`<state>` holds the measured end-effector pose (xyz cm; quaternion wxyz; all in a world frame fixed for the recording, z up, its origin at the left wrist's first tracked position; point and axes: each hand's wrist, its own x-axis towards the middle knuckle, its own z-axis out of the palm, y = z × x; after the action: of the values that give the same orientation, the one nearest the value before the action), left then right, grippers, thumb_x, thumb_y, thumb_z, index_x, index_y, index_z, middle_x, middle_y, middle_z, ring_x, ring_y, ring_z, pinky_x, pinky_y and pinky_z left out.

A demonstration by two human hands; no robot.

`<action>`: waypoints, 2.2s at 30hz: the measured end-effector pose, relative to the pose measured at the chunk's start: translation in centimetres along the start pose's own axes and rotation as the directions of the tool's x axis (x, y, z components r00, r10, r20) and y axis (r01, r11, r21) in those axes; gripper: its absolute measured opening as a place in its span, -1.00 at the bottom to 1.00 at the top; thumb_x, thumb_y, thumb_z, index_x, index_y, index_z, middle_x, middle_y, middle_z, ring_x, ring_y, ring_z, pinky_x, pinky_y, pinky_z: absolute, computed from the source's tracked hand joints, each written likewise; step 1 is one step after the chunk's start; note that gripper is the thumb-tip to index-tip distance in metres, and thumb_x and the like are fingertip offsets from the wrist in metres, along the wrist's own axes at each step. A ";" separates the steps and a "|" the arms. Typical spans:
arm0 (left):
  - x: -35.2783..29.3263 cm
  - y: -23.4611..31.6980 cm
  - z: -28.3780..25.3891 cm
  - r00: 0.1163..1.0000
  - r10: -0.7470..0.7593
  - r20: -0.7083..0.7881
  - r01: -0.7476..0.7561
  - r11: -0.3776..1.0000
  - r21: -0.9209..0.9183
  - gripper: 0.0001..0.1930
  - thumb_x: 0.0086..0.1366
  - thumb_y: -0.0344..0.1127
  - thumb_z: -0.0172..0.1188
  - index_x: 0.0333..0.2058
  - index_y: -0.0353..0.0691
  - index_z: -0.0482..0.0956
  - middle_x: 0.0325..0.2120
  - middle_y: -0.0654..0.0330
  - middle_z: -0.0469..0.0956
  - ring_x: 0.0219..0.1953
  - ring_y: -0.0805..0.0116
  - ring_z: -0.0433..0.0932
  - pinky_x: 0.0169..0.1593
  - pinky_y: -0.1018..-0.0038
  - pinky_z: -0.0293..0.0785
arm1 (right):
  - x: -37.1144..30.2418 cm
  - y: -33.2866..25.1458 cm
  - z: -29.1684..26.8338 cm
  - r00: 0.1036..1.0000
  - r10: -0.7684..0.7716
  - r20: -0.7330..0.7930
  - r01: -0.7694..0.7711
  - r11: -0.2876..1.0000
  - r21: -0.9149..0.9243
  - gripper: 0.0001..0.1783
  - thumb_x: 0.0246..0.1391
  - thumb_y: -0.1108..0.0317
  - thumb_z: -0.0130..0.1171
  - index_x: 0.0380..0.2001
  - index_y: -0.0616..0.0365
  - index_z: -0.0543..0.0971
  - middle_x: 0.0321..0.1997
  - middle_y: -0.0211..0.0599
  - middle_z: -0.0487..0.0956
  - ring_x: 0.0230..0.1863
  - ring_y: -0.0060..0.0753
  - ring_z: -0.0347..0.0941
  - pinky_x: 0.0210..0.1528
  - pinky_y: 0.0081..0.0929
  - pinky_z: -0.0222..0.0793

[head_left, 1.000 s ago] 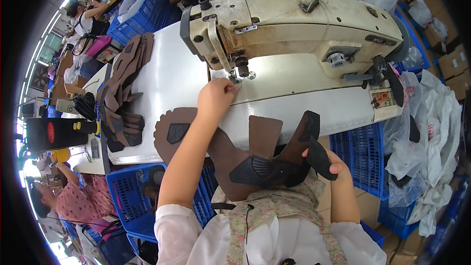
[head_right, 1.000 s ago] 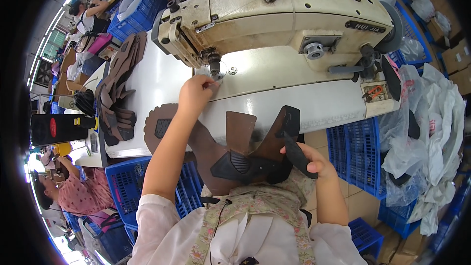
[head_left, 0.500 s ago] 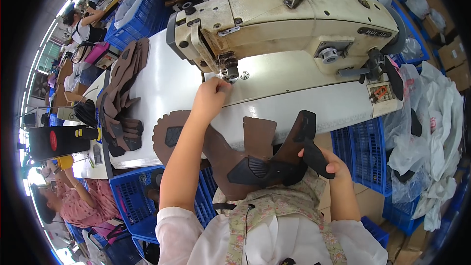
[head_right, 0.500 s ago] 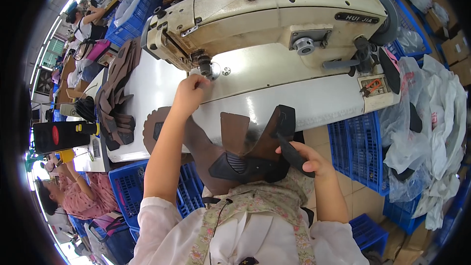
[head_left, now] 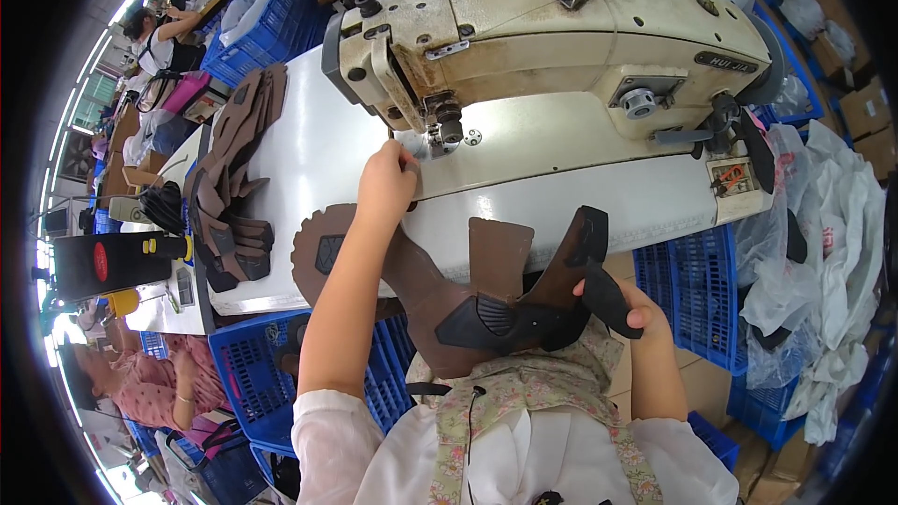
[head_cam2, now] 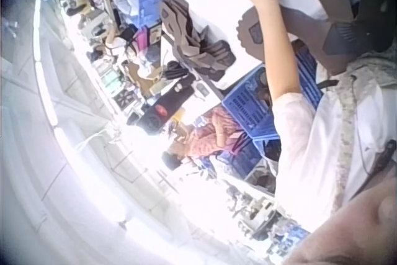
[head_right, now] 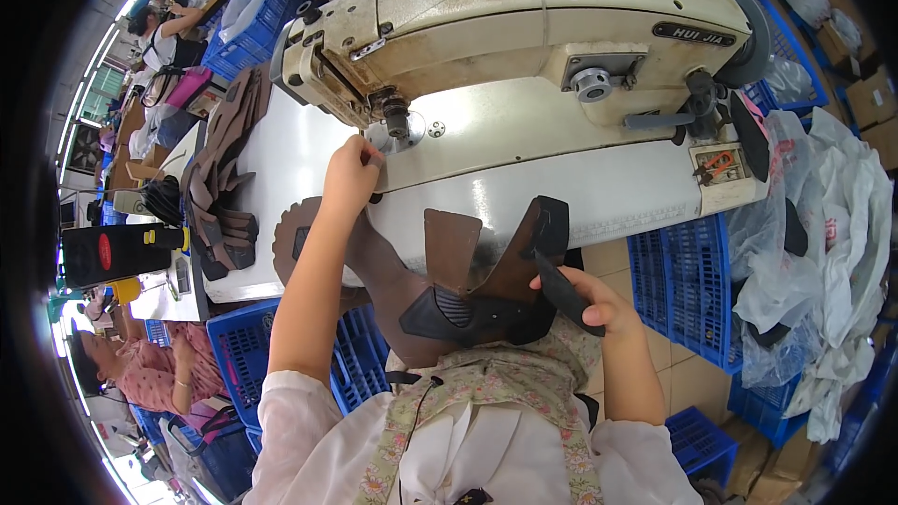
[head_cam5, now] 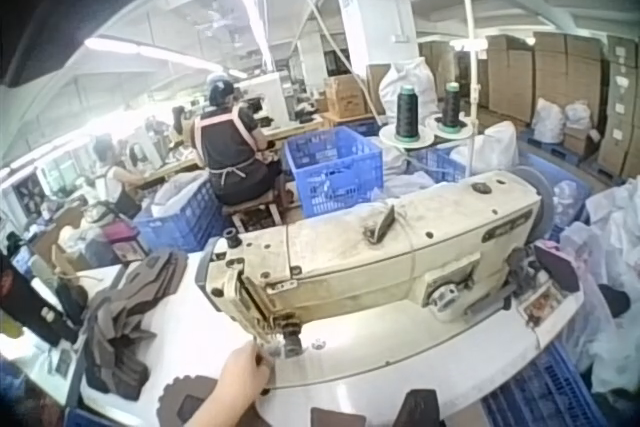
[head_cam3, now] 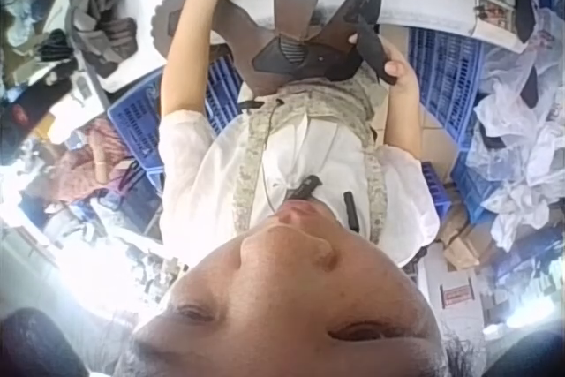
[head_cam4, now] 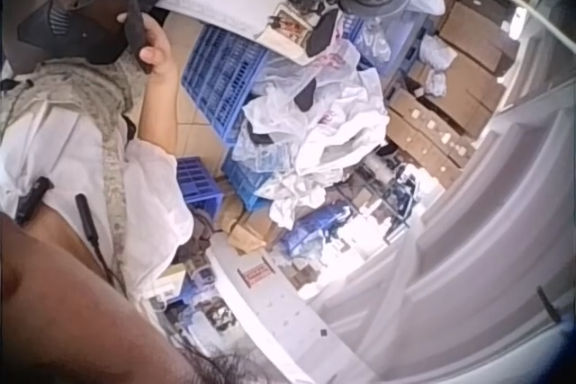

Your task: Stitch together various components of shoe uppers using an industrial sewing machine.

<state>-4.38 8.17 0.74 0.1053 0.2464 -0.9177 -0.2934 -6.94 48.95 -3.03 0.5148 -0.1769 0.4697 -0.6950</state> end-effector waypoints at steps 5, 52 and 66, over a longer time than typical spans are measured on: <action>3.9 -2.2 -0.1 0.990 -0.035 -0.137 0.034 0.999 -0.009 -0.88 0.11 -0.47 0.14 -0.34 -0.33 0.51 -0.44 -0.07 0.59 -0.32 -0.07 0.57 -0.23 0.23 0.47 | -0.1 -0.2 0.4 1.000 -0.008 -0.007 0.008 1.000 0.013 0.04 -0.39 -0.30 0.36 0.08 0.30 0.49 0.17 -0.14 0.46 0.19 -0.30 0.31 0.27 -0.39 0.04; -10.5 2.4 -4.6 0.741 0.559 0.372 -0.671 0.606 0.428 -0.27 -0.04 -0.51 0.17 0.22 -0.10 0.36 0.24 0.02 0.32 0.30 0.03 0.26 0.37 0.05 0.10 | 0.7 -3.8 -0.9 0.926 -0.137 -0.351 0.157 0.987 0.027 0.01 -0.45 -0.08 0.43 0.09 0.34 0.42 0.10 -0.13 0.46 0.05 -0.33 0.44 0.13 -0.48 0.32; -7.2 2.0 -0.2 0.826 0.446 0.344 -0.563 0.664 0.492 -0.32 -0.02 -0.52 0.21 0.17 -0.43 0.32 0.22 -0.12 0.28 0.28 0.00 0.28 0.29 0.20 0.28 | 15.6 -8.2 9.6 0.926 -0.370 -0.077 -0.138 -0.143 -0.980 -0.37 -0.04 0.07 0.32 0.12 0.02 0.51 0.09 -0.02 0.48 0.12 0.08 0.38 0.18 -0.15 0.32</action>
<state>1.07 13.14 1.72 0.0134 -0.0286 -0.9994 0.0158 -10.79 30.94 4.87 0.0494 -0.4235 0.8895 -0.1643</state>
